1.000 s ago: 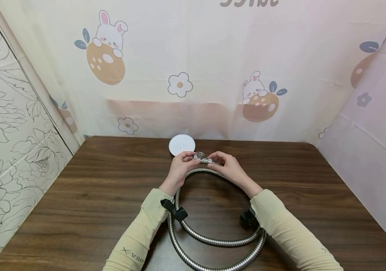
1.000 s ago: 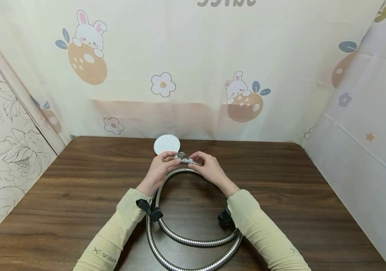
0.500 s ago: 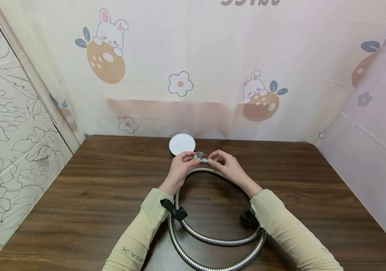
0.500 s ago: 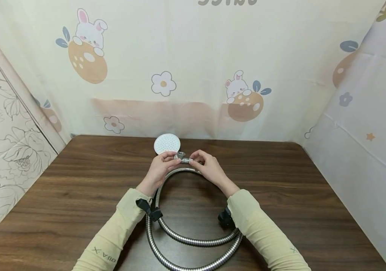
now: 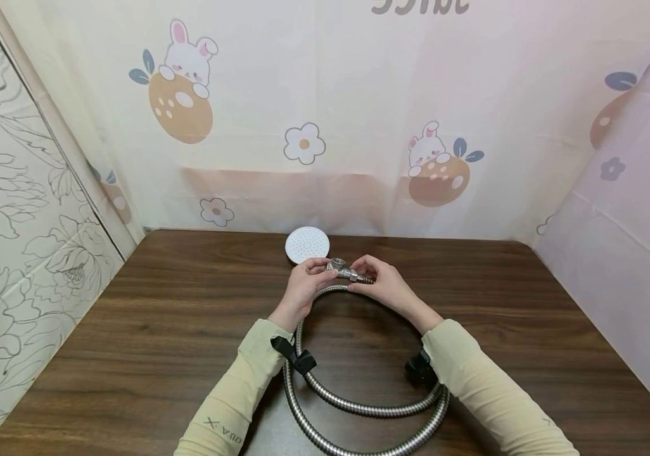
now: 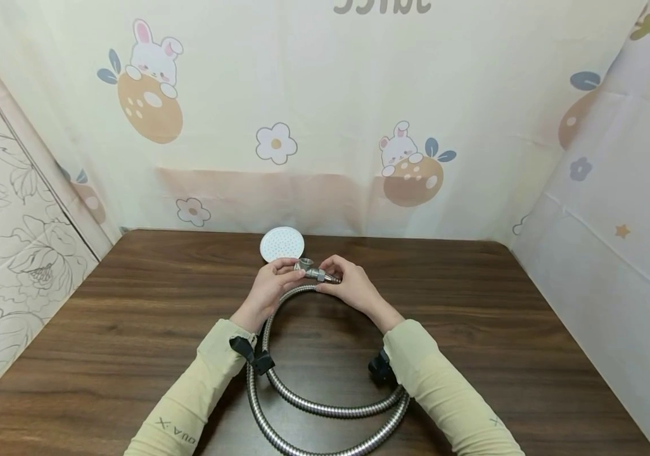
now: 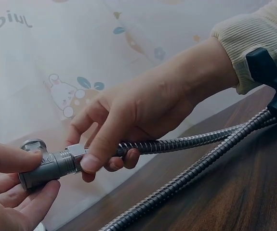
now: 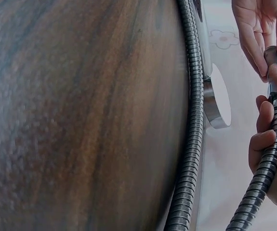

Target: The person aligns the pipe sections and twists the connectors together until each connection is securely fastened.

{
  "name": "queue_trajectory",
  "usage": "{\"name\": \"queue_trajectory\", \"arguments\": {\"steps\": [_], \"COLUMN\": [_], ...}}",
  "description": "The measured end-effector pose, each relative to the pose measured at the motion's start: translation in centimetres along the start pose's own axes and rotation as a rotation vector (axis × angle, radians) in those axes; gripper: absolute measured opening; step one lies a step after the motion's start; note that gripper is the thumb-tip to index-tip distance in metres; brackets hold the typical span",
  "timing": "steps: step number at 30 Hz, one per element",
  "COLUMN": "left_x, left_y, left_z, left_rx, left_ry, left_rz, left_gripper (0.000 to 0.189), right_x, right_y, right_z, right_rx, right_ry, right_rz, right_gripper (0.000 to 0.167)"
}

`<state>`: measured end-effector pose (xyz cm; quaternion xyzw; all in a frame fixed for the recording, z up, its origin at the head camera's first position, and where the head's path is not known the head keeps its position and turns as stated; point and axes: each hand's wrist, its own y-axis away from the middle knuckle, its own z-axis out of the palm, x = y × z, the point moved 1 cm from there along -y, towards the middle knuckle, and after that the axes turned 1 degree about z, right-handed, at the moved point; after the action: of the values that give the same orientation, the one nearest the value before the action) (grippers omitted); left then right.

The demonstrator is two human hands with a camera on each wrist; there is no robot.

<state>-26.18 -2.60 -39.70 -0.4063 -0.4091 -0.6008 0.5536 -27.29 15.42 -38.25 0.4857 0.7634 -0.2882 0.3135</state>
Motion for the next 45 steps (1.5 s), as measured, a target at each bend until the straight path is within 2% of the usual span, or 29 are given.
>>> {"name": "queue_trajectory", "arguments": {"steps": [8,14,18,23,30,33,39,45], "left_x": [-0.1,0.0,0.0,0.1,0.2,0.2,0.2,0.2], "left_y": [0.0,0.0,0.0,0.0,0.1,0.2,0.1,0.2], "left_z": [0.0,0.0,-0.1,-0.1,-0.2,-0.2,-0.2,-0.1], "left_rx": [0.003,0.002,0.002,0.005,-0.004,-0.005,-0.001,-0.007], "left_ry": [0.008,-0.001,-0.008,-0.007,-0.014,-0.019,-0.020,-0.024], "left_rz": [-0.001,-0.002,-0.002,-0.004,-0.006,-0.003,-0.002,0.001], "left_gripper": [0.031,0.031,0.031,0.032,0.032,0.032,0.032,0.032], "right_x": [0.2,0.1,0.1,0.3,0.1,-0.4,-2.5,-0.6], "right_y": [0.1,0.1,0.2,0.2,0.1,0.3,1.1,0.5], "right_z": [0.2,0.2,0.3,0.4,0.3,0.3,-0.2,0.2], "right_rx": [-0.008,0.025,0.045,0.051,0.031,0.009,-0.007,0.003], "right_ry": [0.028,0.062,0.011,-0.055,-0.038,-0.053,-0.113,-0.109], "right_rz": [-0.030,-0.052,-0.046,-0.051,-0.028,-0.013,-0.039,-0.042], "right_gripper": [0.023,0.026,0.032,0.028,0.025,0.026,0.031,0.029]}}
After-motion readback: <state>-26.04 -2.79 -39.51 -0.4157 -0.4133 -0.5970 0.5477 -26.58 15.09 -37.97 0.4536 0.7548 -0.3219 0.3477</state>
